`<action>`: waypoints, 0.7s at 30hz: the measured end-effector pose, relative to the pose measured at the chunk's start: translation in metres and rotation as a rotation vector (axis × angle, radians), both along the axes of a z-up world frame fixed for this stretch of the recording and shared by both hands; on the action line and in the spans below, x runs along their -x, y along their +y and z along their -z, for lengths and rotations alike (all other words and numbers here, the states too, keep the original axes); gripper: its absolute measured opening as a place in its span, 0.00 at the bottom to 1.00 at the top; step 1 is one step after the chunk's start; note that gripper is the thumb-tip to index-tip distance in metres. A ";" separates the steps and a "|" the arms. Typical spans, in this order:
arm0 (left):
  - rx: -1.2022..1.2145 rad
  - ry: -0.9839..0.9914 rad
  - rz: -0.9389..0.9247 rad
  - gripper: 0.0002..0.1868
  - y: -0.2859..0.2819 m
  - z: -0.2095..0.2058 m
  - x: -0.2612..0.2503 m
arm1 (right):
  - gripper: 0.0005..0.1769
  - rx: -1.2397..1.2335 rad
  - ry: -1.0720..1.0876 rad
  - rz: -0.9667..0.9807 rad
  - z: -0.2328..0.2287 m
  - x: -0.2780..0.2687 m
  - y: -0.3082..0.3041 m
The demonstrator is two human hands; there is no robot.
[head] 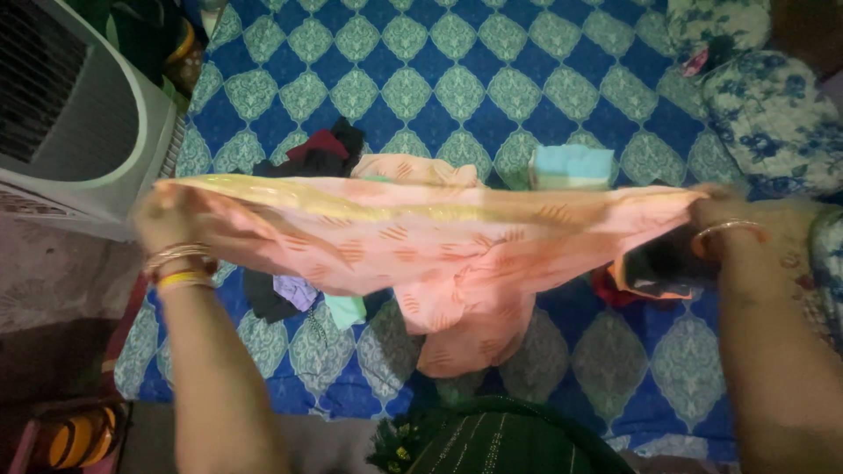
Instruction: Folding various items of clothing on a bed.
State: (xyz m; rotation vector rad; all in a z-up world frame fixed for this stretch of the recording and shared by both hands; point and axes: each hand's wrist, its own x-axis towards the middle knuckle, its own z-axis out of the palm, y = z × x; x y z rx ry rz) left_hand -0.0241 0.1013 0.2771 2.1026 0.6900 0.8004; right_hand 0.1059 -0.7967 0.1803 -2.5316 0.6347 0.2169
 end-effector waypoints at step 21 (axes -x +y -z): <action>0.070 0.291 1.294 0.19 -0.310 0.003 -0.032 | 0.12 -0.836 0.006 -0.919 -0.021 0.016 0.221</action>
